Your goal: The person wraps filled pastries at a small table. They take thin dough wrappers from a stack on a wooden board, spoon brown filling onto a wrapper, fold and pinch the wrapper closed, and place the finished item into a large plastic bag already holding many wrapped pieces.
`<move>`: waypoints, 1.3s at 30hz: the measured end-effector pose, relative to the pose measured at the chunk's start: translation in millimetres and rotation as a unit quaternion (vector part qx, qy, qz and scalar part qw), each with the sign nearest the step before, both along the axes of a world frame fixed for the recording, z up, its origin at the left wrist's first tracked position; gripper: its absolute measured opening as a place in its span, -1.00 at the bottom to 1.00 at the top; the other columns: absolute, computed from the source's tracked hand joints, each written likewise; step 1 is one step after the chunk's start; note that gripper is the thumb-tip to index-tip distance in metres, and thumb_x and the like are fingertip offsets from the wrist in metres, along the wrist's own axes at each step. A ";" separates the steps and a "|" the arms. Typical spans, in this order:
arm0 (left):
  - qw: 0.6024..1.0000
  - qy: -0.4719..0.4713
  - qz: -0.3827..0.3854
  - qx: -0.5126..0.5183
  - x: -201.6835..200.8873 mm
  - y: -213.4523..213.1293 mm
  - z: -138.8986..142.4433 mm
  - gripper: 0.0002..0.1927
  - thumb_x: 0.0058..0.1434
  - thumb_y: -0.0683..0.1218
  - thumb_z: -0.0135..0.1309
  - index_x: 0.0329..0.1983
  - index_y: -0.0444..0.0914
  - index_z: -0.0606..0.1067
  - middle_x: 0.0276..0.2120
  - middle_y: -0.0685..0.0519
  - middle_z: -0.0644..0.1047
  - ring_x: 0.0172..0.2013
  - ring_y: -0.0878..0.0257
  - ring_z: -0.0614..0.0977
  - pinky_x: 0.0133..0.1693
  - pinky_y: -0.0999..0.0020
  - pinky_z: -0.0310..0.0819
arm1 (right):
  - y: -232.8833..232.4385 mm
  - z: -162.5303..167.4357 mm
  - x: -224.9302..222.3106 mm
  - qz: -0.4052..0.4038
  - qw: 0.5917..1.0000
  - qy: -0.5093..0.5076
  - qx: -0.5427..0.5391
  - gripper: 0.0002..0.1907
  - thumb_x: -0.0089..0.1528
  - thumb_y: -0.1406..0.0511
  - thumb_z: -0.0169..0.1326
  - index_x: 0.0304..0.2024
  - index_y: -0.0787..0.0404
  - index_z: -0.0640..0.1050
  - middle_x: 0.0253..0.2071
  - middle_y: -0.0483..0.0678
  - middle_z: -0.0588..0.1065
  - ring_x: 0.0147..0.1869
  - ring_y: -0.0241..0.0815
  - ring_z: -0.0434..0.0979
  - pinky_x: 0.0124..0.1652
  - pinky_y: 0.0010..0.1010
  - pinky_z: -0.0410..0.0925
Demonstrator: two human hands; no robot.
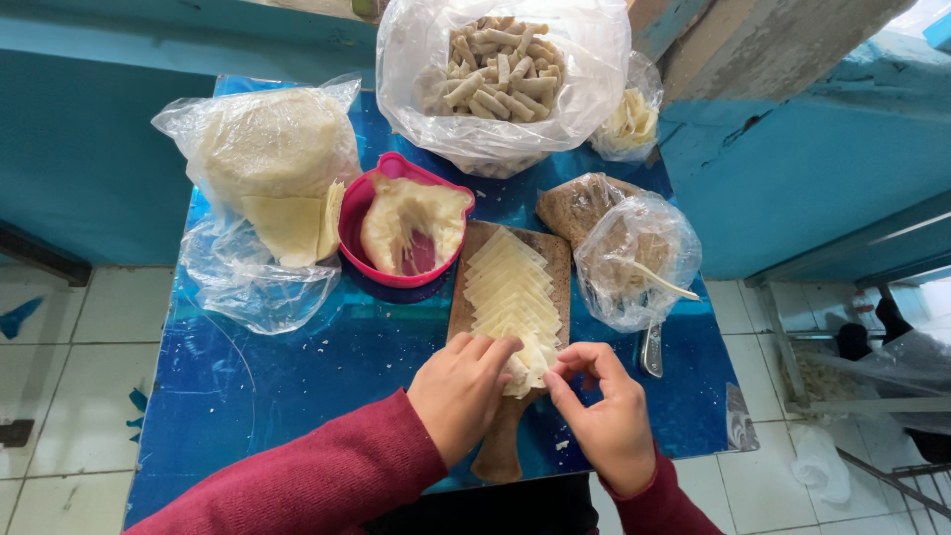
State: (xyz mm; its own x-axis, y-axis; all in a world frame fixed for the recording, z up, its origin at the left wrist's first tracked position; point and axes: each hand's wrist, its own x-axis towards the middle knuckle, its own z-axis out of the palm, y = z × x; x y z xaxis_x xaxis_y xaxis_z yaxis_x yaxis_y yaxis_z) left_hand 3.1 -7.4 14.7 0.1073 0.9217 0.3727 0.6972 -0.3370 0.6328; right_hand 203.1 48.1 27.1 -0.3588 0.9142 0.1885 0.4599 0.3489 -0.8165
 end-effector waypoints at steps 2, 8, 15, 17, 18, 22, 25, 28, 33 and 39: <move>1.000 0.009 0.010 -0.001 0.2 -0.2 1.6 -0.60 0.15 -0.18 0.12 0.09 -0.29 0.44 -0.16 -0.10 0.56 -0.11 -0.06 0.55 -0.08 0.14 0.44 | -2.7 -0.9 -4.6 0.023 0.999 0.043 0.006 -0.75 0.20 0.39 0.21 -0.08 0.30 0.53 -0.28 -0.02 0.61 -0.25 -0.31 0.54 -0.22 -0.51 0.42; 1.000 0.027 0.002 0.016 -2.1 -1.4 9.9 -0.60 0.09 -0.19 0.13 0.04 -0.26 0.45 -0.14 -0.07 0.50 -0.10 -0.04 0.50 -0.09 0.17 0.41 | -5.3 2.7 -13.2 0.067 0.996 0.056 -0.014 -0.83 0.33 0.39 0.04 -0.03 0.30 0.50 -0.21 -0.02 0.66 -0.14 -0.30 0.69 -0.16 -0.49 0.51; 0.998 0.052 -0.014 0.024 -3.8 -0.2 3.5 -0.67 0.01 -0.18 0.14 -0.10 -0.23 0.46 -0.17 -0.04 0.46 -0.12 -0.01 0.48 -0.11 0.19 0.41 | -2.6 4.7 -18.4 0.064 0.993 -0.036 0.094 -0.71 0.20 0.42 0.19 -0.02 0.26 0.52 -0.22 0.03 0.54 -0.20 -0.18 0.66 -0.22 -0.43 0.47; 0.998 0.065 -0.008 0.013 -2.8 0.7 -0.7 -0.72 0.03 -0.17 0.13 -0.16 -0.22 0.46 -0.20 -0.03 0.46 -0.14 0.01 0.47 -0.13 0.20 0.41 | -1.6 6.2 -18.2 0.074 0.990 -0.041 0.111 -0.67 0.16 0.42 0.23 -0.03 0.26 0.52 -0.23 0.04 0.52 -0.20 -0.16 0.65 -0.22 -0.41 0.46; 0.997 0.073 -0.009 0.014 -3.2 0.9 -2.8 -0.74 0.03 -0.17 0.12 -0.18 -0.22 0.47 -0.21 -0.02 0.46 -0.14 0.01 0.47 -0.14 0.20 0.40 | -1.1 7.2 -18.2 0.073 0.992 -0.047 0.097 -0.67 0.14 0.42 0.24 -0.04 0.24 0.53 -0.23 0.03 0.52 -0.21 -0.16 0.65 -0.21 -0.41 0.46; 0.995 0.100 -0.013 0.019 -3.8 1.5 -7.7 -0.79 0.03 -0.16 0.11 -0.23 -0.22 0.48 -0.21 -0.02 0.46 -0.15 0.02 0.47 -0.18 0.21 0.39 | 2.1 13.2 -17.4 0.093 0.981 -0.090 0.143 -0.69 0.08 0.39 0.29 -0.12 0.21 0.57 -0.22 -0.02 0.55 -0.14 -0.06 0.56 -0.13 -0.34 0.41; 0.994 0.100 -0.021 0.044 -5.2 2.4 -8.0 -0.78 0.02 -0.17 0.09 -0.22 -0.22 0.46 -0.21 -0.02 0.47 -0.13 0.03 0.49 -0.17 0.22 0.41 | 4.6 16.7 -16.7 0.126 0.967 -0.119 0.185 -0.69 0.04 0.37 0.31 -0.16 0.19 0.60 -0.19 -0.05 0.59 -0.08 -0.01 0.51 -0.07 -0.29 0.37; 0.995 0.092 -0.025 0.007 -4.8 3.3 -6.5 -0.78 0.05 -0.16 0.11 -0.21 -0.24 0.45 -0.24 -0.02 0.47 -0.15 0.02 0.50 -0.17 0.18 0.41 | 3.8 16.6 -16.6 0.129 0.963 -0.127 0.199 -0.69 -0.01 0.36 0.33 -0.21 0.20 0.62 -0.22 -0.06 0.60 -0.10 0.00 0.50 -0.08 -0.27 0.35; 0.999 0.036 -0.022 0.013 -6.2 2.2 -2.7 -0.73 0.06 -0.21 0.09 -0.14 -0.24 0.45 -0.24 -0.02 0.49 -0.15 0.00 0.50 -0.10 0.17 0.41 | -1.4 10.2 -17.3 0.085 0.973 -0.088 0.195 -0.81 0.06 0.40 0.29 -0.27 0.18 0.63 -0.26 -0.08 0.60 -0.14 -0.04 0.54 -0.12 -0.33 0.39; 1.000 0.003 -0.017 0.021 -5.8 1.2 -0.7 -0.77 0.15 -0.20 0.11 -0.10 -0.23 0.46 -0.24 -0.03 0.48 -0.15 -0.03 0.49 -0.11 0.16 0.40 | -3.7 6.0 -15.0 0.092 0.973 -0.076 0.198 -0.79 0.05 0.41 0.30 -0.24 0.17 0.64 -0.23 -0.09 0.61 -0.14 -0.06 0.53 -0.12 -0.32 0.37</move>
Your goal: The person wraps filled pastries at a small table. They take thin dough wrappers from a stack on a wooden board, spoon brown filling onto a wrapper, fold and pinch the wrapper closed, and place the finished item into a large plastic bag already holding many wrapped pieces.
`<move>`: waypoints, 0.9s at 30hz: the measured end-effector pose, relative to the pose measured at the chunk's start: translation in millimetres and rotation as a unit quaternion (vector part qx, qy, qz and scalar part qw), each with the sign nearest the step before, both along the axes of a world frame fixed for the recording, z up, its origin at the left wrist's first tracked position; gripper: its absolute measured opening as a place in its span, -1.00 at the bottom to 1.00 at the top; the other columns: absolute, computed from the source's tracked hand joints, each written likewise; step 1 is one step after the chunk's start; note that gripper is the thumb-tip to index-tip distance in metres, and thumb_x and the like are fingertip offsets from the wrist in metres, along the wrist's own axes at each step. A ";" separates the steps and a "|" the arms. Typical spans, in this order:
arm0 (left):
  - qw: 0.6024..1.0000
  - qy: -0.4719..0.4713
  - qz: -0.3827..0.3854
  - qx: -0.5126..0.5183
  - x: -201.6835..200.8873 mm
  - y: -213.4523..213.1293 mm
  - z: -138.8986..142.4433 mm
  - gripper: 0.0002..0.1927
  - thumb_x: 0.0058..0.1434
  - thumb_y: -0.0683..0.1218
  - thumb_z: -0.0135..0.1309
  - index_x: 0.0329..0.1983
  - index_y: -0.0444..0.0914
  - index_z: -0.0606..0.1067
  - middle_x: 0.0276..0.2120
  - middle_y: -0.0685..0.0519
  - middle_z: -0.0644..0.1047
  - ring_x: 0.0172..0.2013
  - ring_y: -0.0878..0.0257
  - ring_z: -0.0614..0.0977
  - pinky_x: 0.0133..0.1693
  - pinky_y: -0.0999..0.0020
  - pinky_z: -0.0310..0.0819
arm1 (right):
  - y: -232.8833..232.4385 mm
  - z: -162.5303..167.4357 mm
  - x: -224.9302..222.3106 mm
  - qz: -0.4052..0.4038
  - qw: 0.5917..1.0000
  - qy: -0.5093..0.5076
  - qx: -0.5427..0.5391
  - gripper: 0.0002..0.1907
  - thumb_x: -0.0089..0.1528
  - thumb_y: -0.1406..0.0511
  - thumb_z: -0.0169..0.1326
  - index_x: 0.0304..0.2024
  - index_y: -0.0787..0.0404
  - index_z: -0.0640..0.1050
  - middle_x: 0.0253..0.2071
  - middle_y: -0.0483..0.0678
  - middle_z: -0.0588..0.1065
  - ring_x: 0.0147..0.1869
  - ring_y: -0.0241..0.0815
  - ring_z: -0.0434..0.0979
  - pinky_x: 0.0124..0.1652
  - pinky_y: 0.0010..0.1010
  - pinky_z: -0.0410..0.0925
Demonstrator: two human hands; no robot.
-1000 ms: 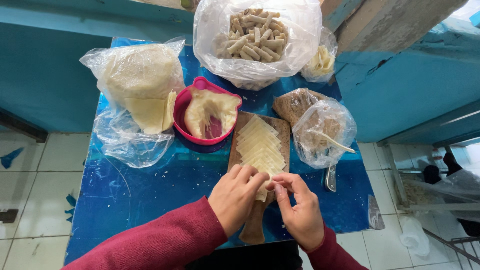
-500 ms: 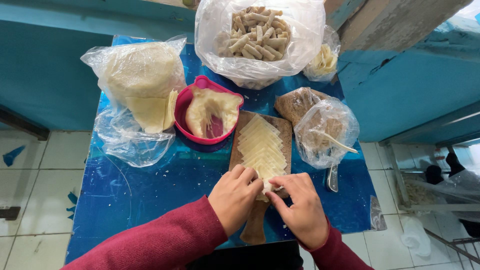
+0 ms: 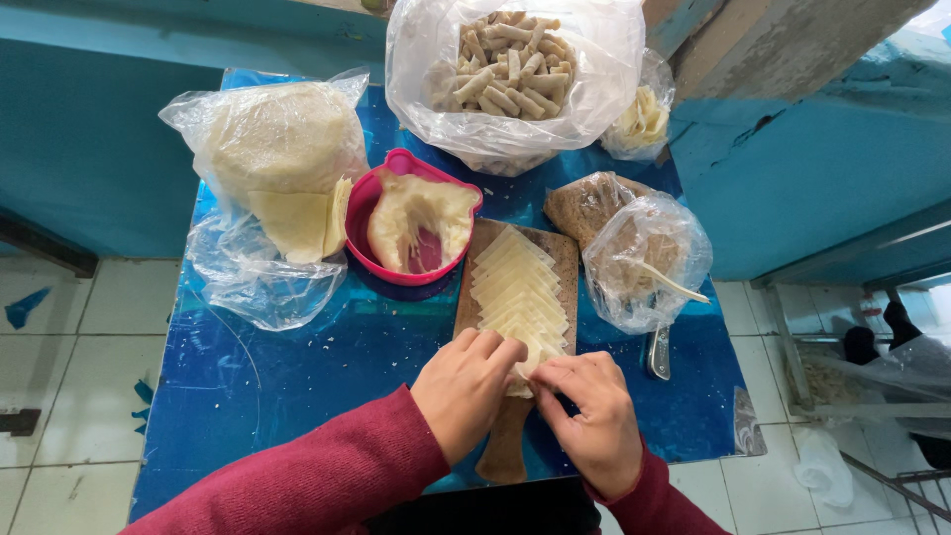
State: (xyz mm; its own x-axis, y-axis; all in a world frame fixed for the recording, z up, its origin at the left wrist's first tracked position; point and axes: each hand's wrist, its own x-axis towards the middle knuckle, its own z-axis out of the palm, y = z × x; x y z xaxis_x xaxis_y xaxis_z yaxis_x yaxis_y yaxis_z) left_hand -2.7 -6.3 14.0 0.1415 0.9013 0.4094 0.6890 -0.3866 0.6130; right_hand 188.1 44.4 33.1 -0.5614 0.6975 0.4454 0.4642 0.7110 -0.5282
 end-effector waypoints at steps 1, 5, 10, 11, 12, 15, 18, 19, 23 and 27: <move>1.000 0.000 0.000 0.000 -0.2 -0.4 -0.2 -0.77 0.16 -0.21 0.11 -0.10 -0.23 0.47 -0.24 -0.03 0.48 -0.16 -0.03 0.49 -0.12 0.16 0.40 | -0.3 0.4 0.5 0.002 1.000 -0.005 0.004 -0.77 0.04 0.41 0.30 -0.24 0.16 0.65 -0.22 -0.10 0.61 -0.14 -0.06 0.52 -0.12 -0.32 0.37; 0.999 0.041 -0.004 -0.004 -0.5 0.4 -3.6 -0.78 0.03 -0.21 0.12 -0.22 -0.22 0.48 -0.25 -0.03 0.47 -0.16 -0.02 0.49 -0.13 0.16 0.41 | 0.0 3.4 0.5 0.006 0.999 -0.032 0.030 -0.78 0.05 0.37 0.30 -0.22 0.11 0.66 -0.20 -0.14 0.60 -0.10 -0.09 0.51 -0.08 -0.32 0.34; 0.999 0.043 -0.010 -0.017 -2.9 3.8 -5.8 -0.83 0.04 -0.19 0.13 -0.27 -0.21 0.50 -0.27 -0.01 0.48 -0.17 0.01 0.50 -0.14 0.17 0.42 | 7.9 12.2 7.6 0.043 0.996 -0.074 0.035 -0.66 -0.01 0.28 0.32 -0.16 0.15 0.67 -0.24 -0.12 0.58 -0.13 -0.05 0.47 -0.11 -0.27 0.26; 0.998 0.049 -0.015 -0.027 -3.4 3.7 -5.1 -0.85 0.05 -0.18 0.13 -0.28 -0.22 0.50 -0.28 -0.01 0.48 -0.17 0.00 0.50 -0.14 0.17 0.42 | 9.9 12.8 9.1 0.053 0.994 -0.085 0.052 -0.66 -0.01 0.26 0.32 -0.16 0.14 0.67 -0.22 -0.10 0.58 -0.12 -0.03 0.45 -0.12 -0.26 0.25; 0.998 0.055 -0.019 -0.035 -4.4 4.5 -4.2 -0.86 0.05 -0.17 0.13 -0.29 -0.22 0.50 -0.29 -0.02 0.48 -0.18 0.00 0.50 -0.14 0.17 0.42 | 12.0 12.3 9.6 0.050 0.993 -0.086 0.057 -0.71 0.02 0.27 0.30 -0.18 0.11 0.68 -0.25 -0.11 0.58 -0.13 -0.04 0.46 -0.13 -0.27 0.25; 0.997 0.056 -0.032 -0.042 -5.4 4.0 0.1 -0.79 0.11 -0.05 0.18 -0.31 -0.26 0.49 -0.31 -0.06 0.48 -0.20 -0.04 0.49 -0.16 0.14 0.41 | 20.3 9.2 9.0 0.051 0.994 -0.083 0.055 -0.84 0.10 0.31 0.26 -0.24 0.08 0.67 -0.28 -0.13 0.57 -0.13 -0.06 0.46 -0.12 -0.27 0.27; 0.997 0.066 -0.034 -0.033 -4.2 5.4 2.1 -0.75 0.13 -0.01 0.19 -0.32 -0.29 0.48 -0.33 -0.10 0.47 -0.22 -0.06 0.49 -0.16 0.13 0.41 | 31.5 6.8 5.8 0.063 0.995 -0.071 0.012 -0.92 0.15 0.34 0.22 -0.29 0.16 0.63 -0.28 -0.11 0.57 -0.12 -0.05 0.46 -0.09 -0.26 0.30; 0.996 0.072 -0.034 -0.030 -3.6 6.2 1.7 -0.76 0.13 -0.02 0.17 -0.33 -0.29 0.47 -0.33 -0.10 0.47 -0.22 -0.07 0.49 -0.15 0.13 0.41 | 33.6 5.9 3.8 0.058 0.996 -0.072 -0.007 -0.94 0.16 0.34 0.21 -0.31 0.17 0.62 -0.30 -0.10 0.56 -0.14 -0.05 0.46 -0.10 -0.26 0.31; 0.998 0.060 -0.005 -0.033 -1.5 10.8 -2.8 -0.90 0.18 -0.13 0.10 -0.29 -0.26 0.47 -0.33 -0.07 0.50 -0.22 -0.04 0.51 -0.14 0.15 0.44 | 36.5 9.3 4.1 0.071 0.994 -0.080 -0.018 -0.94 0.20 0.34 0.17 -0.30 0.20 0.60 -0.28 -0.08 0.56 -0.13 -0.04 0.46 -0.10 -0.26 0.31; 0.998 0.038 0.007 -0.043 -1.1 14.9 -6.6 -0.90 0.16 -0.15 0.08 -0.29 -0.26 0.46 -0.35 -0.07 0.51 -0.24 -0.04 0.53 -0.19 0.13 0.45 | 38.0 9.1 5.1 0.062 0.990 -0.114 -0.045 -0.84 0.10 0.25 0.27 -0.36 0.20 0.61 -0.37 -0.07 0.53 -0.22 -0.02 0.43 -0.18 -0.25 0.28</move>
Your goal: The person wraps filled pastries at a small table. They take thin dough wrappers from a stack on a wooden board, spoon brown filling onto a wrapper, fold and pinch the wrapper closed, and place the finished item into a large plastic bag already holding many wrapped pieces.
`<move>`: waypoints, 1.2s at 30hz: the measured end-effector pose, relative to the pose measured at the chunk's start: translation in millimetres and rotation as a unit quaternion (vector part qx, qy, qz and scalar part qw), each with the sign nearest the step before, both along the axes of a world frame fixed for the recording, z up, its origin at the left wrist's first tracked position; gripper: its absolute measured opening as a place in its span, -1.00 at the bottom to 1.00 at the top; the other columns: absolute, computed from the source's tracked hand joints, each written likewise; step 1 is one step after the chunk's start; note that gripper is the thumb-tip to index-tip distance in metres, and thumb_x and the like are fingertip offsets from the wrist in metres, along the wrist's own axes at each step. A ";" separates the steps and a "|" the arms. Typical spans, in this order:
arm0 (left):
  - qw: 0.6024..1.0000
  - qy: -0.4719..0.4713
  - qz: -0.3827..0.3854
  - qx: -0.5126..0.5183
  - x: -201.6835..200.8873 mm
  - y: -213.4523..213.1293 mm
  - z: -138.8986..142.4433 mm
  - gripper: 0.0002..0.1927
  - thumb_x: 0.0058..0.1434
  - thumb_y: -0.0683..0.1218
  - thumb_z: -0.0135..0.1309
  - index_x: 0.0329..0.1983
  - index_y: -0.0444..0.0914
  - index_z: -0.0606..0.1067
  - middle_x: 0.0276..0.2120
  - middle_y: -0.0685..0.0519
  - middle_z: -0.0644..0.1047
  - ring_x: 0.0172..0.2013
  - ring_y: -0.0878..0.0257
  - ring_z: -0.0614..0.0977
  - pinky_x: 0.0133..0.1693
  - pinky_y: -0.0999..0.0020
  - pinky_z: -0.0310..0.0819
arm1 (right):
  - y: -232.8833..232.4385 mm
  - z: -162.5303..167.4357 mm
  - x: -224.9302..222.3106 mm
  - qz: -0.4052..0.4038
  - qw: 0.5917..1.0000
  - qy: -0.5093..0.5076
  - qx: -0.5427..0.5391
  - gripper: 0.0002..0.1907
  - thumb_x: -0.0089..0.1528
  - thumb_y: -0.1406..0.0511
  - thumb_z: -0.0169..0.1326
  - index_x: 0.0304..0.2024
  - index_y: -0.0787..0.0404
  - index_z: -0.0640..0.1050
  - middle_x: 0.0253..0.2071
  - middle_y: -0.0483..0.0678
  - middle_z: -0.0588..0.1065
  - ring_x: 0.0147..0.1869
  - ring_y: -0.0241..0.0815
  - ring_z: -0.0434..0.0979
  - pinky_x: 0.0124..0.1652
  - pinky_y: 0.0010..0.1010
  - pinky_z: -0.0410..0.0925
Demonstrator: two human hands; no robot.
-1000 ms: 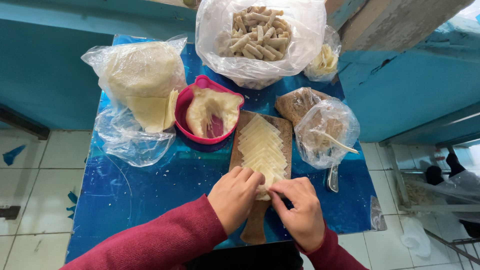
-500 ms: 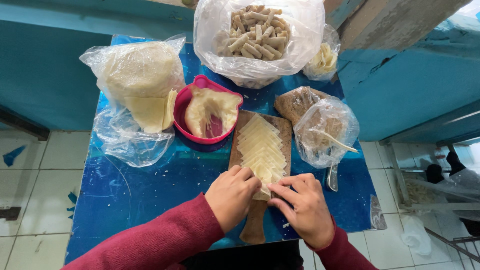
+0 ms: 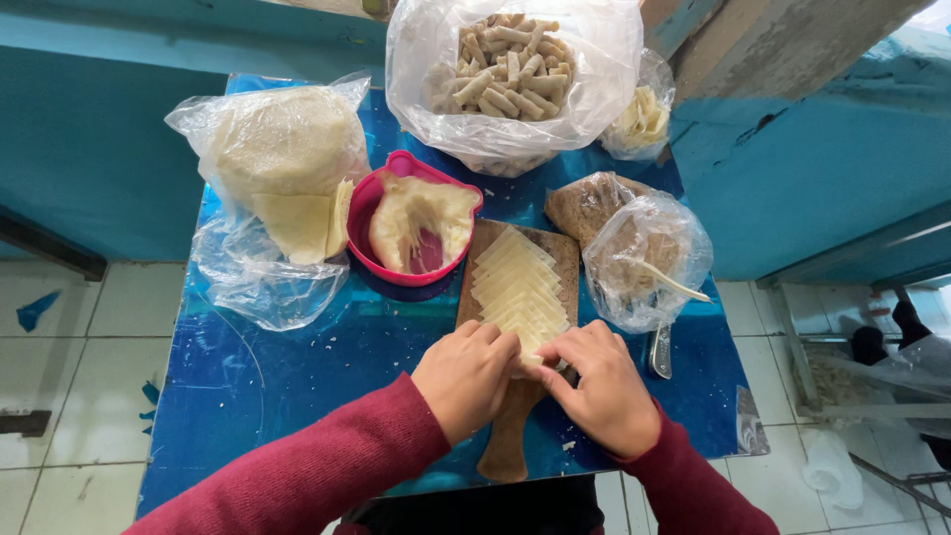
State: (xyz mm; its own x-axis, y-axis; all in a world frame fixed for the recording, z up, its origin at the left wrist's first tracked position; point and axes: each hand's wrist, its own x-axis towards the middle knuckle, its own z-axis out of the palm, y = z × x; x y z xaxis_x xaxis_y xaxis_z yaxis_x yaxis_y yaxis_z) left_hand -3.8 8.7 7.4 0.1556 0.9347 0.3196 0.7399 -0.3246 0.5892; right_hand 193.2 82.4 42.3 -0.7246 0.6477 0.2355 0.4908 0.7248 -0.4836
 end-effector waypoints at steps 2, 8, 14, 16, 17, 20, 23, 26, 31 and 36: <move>1.000 0.003 0.004 -0.001 0.2 1.8 0.0 -0.91 0.19 -0.14 0.08 -0.28 -0.26 0.46 -0.36 -0.07 0.52 -0.25 -0.04 0.54 -0.19 0.12 0.45 | 0.6 -4.9 -3.4 -0.018 1.000 0.000 0.014 -0.88 0.13 0.27 0.25 -0.38 0.18 0.60 -0.38 -0.08 0.52 -0.21 -0.02 0.43 -0.18 -0.24 0.28; 0.998 -0.056 0.041 -0.007 -0.2 4.6 3.1 -0.90 0.16 -0.16 0.12 -0.29 -0.25 0.46 -0.32 -0.06 0.52 -0.19 -0.06 0.53 -0.15 0.12 0.44 | 8.4 -11.7 -7.2 -0.058 0.997 -0.031 -0.033 -0.83 0.05 0.25 0.32 -0.49 0.17 0.59 -0.43 -0.09 0.53 -0.28 -0.03 0.44 -0.23 -0.24 0.31; 0.999 -0.033 -0.008 -0.026 -3.6 8.5 0.0 -0.81 0.00 -0.27 0.09 -0.29 -0.23 0.49 -0.27 -0.03 0.51 -0.12 -0.03 0.52 -0.08 0.18 0.44 | 3.2 -4.1 -6.4 0.015 0.999 0.046 -0.004 -0.87 0.03 0.38 0.19 -0.35 0.11 0.59 -0.32 -0.14 0.55 -0.15 -0.05 0.46 -0.12 -0.27 0.31; 1.000 0.007 -0.021 0.000 -2.3 7.4 -2.2 -0.77 -0.04 -0.28 0.09 -0.28 -0.22 0.51 -0.26 -0.04 0.51 -0.11 -0.04 0.52 -0.07 0.17 0.44 | -4.4 -3.0 -7.1 0.014 0.999 0.022 0.042 -0.83 0.05 0.41 0.16 -0.30 0.10 0.60 -0.28 -0.17 0.57 -0.12 -0.06 0.46 -0.12 -0.25 0.26; 1.000 0.020 -0.024 0.000 -2.0 6.9 -3.1 -0.80 -0.02 -0.26 0.11 -0.29 -0.23 0.50 -0.28 -0.06 0.51 -0.13 -0.05 0.52 -0.07 0.16 0.44 | -6.8 -2.5 -7.4 0.014 0.998 0.009 0.065 -0.81 0.06 0.43 0.14 -0.28 0.09 0.61 -0.26 -0.19 0.58 -0.11 -0.06 0.46 -0.13 -0.25 0.24; 0.998 0.048 -0.032 0.007 -1.9 6.0 -3.2 -0.85 0.02 -0.21 0.13 -0.30 -0.26 0.49 -0.30 -0.09 0.50 -0.16 -0.05 0.52 -0.09 0.14 0.43 | -8.9 1.1 -6.4 0.023 0.997 -0.010 0.072 -0.85 0.08 0.38 0.18 -0.27 0.11 0.60 -0.28 -0.16 0.57 -0.12 -0.06 0.46 -0.15 -0.24 0.22; 0.998 0.054 -0.036 0.011 -2.6 4.9 -0.3 -0.84 0.04 -0.23 0.11 -0.29 -0.27 0.48 -0.29 -0.09 0.50 -0.16 -0.05 0.53 -0.09 0.14 0.44 | -7.9 1.6 -8.4 0.026 0.996 -0.005 0.079 -0.84 0.05 0.35 0.19 -0.29 0.11 0.60 -0.30 -0.16 0.57 -0.13 -0.05 0.46 -0.15 -0.24 0.22; 0.999 0.042 -0.027 -0.017 -3.0 3.9 3.3 -0.83 0.05 -0.24 0.09 -0.26 -0.26 0.48 -0.29 -0.07 0.51 -0.16 -0.05 0.53 -0.10 0.13 0.43 | -7.6 -0.9 -10.2 0.009 0.995 -0.013 0.095 -0.91 0.11 0.36 0.17 -0.32 0.09 0.60 -0.32 -0.18 0.58 -0.15 -0.08 0.46 -0.15 -0.25 0.22; 1.000 0.002 -0.006 0.026 -0.6 3.3 2.4 -0.82 -0.05 -0.27 0.08 -0.34 -0.23 0.50 -0.30 -0.09 0.49 -0.17 -0.08 0.51 -0.14 0.13 0.43 | 9.7 -4.8 -9.2 -0.004 1.000 -0.022 -0.008 -0.97 0.09 0.31 0.23 -0.41 0.11 0.63 -0.41 -0.13 0.57 -0.22 -0.05 0.45 -0.19 -0.25 0.29; 0.999 0.023 0.006 0.028 -1.8 8.7 -2.6 -0.85 -0.01 -0.26 0.07 -0.35 -0.22 0.51 -0.35 -0.06 0.49 -0.21 -0.06 0.51 -0.14 0.13 0.42 | 29.2 -4.9 -10.8 0.020 0.993 -0.016 -0.115 -0.92 0.06 0.31 0.28 -0.41 0.14 0.63 -0.43 -0.13 0.58 -0.25 -0.06 0.47 -0.20 -0.26 0.34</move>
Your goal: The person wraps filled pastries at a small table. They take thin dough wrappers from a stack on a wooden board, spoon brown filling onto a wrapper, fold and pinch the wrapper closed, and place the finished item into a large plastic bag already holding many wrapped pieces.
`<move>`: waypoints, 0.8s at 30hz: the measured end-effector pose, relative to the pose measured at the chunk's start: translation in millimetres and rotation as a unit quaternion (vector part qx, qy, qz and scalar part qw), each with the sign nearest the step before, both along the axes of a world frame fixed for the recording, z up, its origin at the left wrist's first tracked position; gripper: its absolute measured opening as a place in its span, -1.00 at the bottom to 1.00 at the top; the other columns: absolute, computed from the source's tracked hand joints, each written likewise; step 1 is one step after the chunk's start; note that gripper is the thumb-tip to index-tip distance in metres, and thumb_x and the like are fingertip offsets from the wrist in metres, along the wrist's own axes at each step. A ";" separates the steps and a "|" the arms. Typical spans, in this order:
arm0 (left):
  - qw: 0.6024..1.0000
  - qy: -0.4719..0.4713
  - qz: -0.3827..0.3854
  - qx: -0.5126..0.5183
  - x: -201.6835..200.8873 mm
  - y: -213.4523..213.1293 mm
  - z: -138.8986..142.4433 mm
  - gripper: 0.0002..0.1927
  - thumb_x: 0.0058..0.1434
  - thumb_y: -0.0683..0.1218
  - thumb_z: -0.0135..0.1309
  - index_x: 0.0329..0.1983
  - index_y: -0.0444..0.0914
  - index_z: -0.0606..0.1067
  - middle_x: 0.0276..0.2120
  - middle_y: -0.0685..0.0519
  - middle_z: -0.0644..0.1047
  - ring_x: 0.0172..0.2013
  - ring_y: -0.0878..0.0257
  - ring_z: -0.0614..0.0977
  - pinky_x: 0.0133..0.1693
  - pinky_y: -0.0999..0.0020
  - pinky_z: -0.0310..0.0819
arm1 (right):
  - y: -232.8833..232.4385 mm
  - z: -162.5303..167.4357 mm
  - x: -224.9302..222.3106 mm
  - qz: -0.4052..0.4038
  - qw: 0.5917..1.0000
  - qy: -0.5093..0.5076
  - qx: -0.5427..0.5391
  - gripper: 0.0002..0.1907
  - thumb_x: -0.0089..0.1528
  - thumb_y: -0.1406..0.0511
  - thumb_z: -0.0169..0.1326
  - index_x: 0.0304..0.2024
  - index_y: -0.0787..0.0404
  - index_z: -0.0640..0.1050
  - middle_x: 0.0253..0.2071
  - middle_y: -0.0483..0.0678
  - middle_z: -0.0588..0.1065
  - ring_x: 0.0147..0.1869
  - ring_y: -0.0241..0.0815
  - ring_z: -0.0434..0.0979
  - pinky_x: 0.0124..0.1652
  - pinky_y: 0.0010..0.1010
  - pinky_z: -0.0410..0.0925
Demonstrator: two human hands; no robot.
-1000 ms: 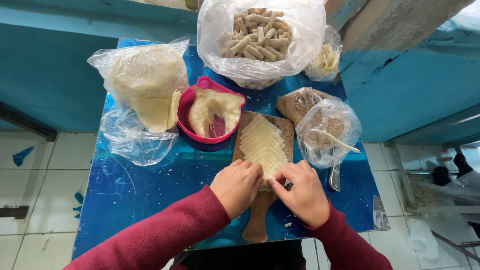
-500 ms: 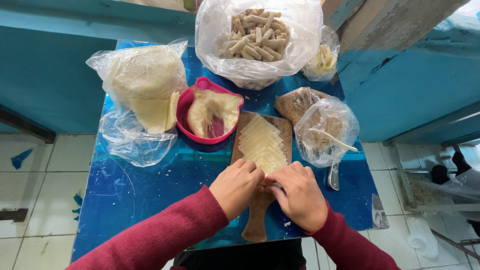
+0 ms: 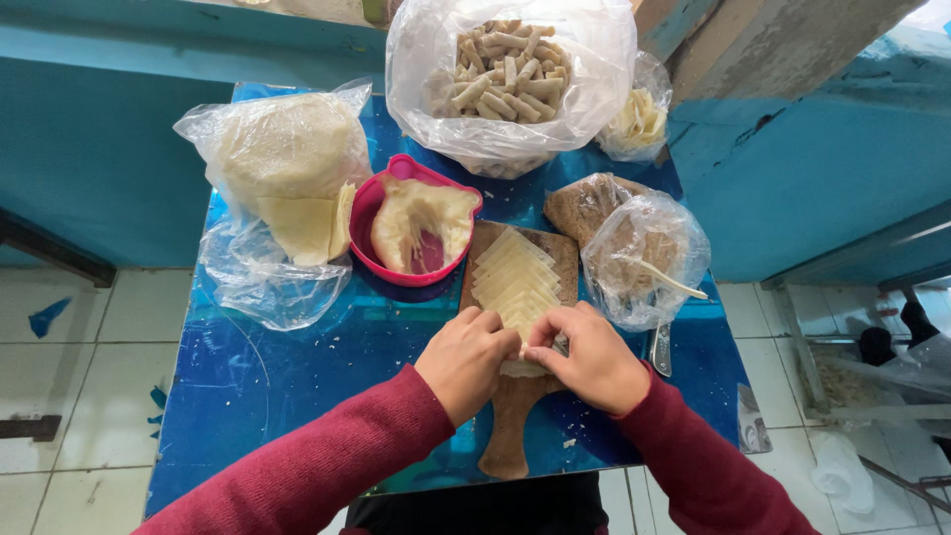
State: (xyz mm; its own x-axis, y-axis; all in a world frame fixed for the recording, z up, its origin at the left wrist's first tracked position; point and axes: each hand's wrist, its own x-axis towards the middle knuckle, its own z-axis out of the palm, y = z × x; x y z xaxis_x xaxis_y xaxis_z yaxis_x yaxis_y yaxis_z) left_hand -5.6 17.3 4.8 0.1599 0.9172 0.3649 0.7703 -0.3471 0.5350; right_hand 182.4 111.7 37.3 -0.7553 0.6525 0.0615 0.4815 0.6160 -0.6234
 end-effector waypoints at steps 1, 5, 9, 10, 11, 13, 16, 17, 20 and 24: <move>1.000 0.006 0.000 -0.009 -0.4 0.2 -0.8 -0.85 0.00 -0.25 0.07 -0.34 -0.22 0.50 -0.35 -0.05 0.49 -0.22 -0.05 0.51 -0.15 0.13 0.42 | -0.9 -0.3 -1.1 -0.006 1.000 0.011 0.007 -0.91 0.05 0.32 0.28 -0.40 0.14 0.62 -0.42 -0.13 0.58 -0.23 -0.05 0.46 -0.20 -0.26 0.35; 0.996 0.076 -0.020 0.034 1.2 -5.1 -3.6 -0.77 0.02 -0.22 0.08 -0.21 -0.28 0.47 -0.36 -0.04 0.49 -0.25 0.00 0.52 -0.16 0.17 0.43 | -17.7 0.3 -1.1 0.017 0.990 0.037 0.132 -0.87 0.06 0.39 0.17 -0.33 0.11 0.62 -0.32 -0.15 0.58 -0.14 -0.03 0.45 -0.12 -0.25 0.29; 0.988 0.142 -0.028 0.055 4.5 -6.0 -7.3 -0.81 0.07 -0.17 0.08 -0.23 -0.29 0.46 -0.36 -0.05 0.48 -0.26 0.02 0.52 -0.16 0.20 0.44 | -29.0 2.5 -0.6 0.005 0.983 0.012 0.183 -0.85 0.07 0.37 0.18 -0.29 0.10 0.61 -0.32 -0.16 0.56 -0.12 -0.05 0.44 -0.14 -0.24 0.23; 0.987 0.147 -0.029 0.050 4.3 -5.8 -8.0 -0.84 0.09 -0.16 0.08 -0.27 -0.28 0.45 -0.35 -0.05 0.48 -0.25 0.03 0.52 -0.15 0.20 0.44 | -28.7 3.4 -1.0 0.010 0.983 0.007 0.184 -0.84 0.05 0.35 0.19 -0.30 0.10 0.61 -0.32 -0.16 0.55 -0.13 -0.05 0.44 -0.15 -0.23 0.22; 0.990 0.133 -0.025 0.050 3.7 -5.9 -8.8 -0.84 0.06 -0.17 0.08 -0.27 -0.27 0.45 -0.34 -0.05 0.48 -0.24 0.02 0.52 -0.15 0.20 0.44 | -29.0 3.7 -1.3 0.014 0.982 0.003 0.186 -0.83 0.02 0.33 0.21 -0.30 0.11 0.60 -0.33 -0.15 0.55 -0.14 -0.04 0.44 -0.16 -0.23 0.21; 0.993 0.106 -0.018 0.051 0.9 -3.9 -9.6 -0.82 0.01 -0.19 0.07 -0.28 -0.25 0.46 -0.33 -0.04 0.49 -0.23 0.02 0.52 -0.14 0.21 0.45 | -29.5 3.3 -2.6 0.003 0.979 0.008 0.204 -0.87 0.07 0.33 0.21 -0.31 0.10 0.60 -0.33 -0.16 0.55 -0.13 -0.06 0.44 -0.15 -0.24 0.21; 0.993 0.094 0.001 0.066 0.2 -2.5 -8.3 -0.85 0.00 -0.20 0.09 -0.32 -0.23 0.46 -0.34 -0.05 0.48 -0.21 -0.01 0.53 -0.13 0.18 0.45 | -29.1 1.5 -3.8 -0.009 0.975 0.009 0.221 -0.92 0.09 0.34 0.20 -0.35 0.08 0.61 -0.35 -0.16 0.55 -0.14 -0.06 0.44 -0.14 -0.23 0.23; 0.994 0.083 0.004 0.066 -1.0 -1.6 -7.6 -0.84 -0.02 -0.21 0.09 -0.33 -0.23 0.46 -0.33 -0.06 0.48 -0.21 -0.02 0.52 -0.12 0.18 0.45 | -28.0 0.8 -4.0 -0.013 0.974 0.009 0.225 -0.93 0.09 0.35 0.20 -0.37 0.08 0.62 -0.36 -0.16 0.55 -0.14 -0.05 0.44 -0.14 -0.22 0.24; 0.998 0.038 0.007 0.043 -3.6 1.7 -4.2 -0.81 -0.04 -0.24 0.09 -0.32 -0.23 0.46 -0.32 -0.04 0.49 -0.19 -0.02 0.52 -0.12 0.16 0.44 | -13.8 0.3 -4.6 -0.024 0.991 0.035 0.125 -0.97 0.10 0.33 0.25 -0.40 0.11 0.64 -0.38 -0.10 0.55 -0.20 -0.02 0.44 -0.17 -0.24 0.30; 1.000 0.022 0.001 -0.010 -5.2 2.1 0.3 -0.81 0.03 -0.24 0.08 -0.26 -0.21 0.47 -0.31 0.01 0.49 -0.18 0.02 0.51 -0.11 0.15 0.42 | -0.1 0.5 -3.0 -0.030 0.999 0.030 -0.003 -0.91 0.07 0.34 0.25 -0.35 0.14 0.63 -0.38 -0.11 0.58 -0.23 -0.04 0.47 -0.20 -0.27 0.36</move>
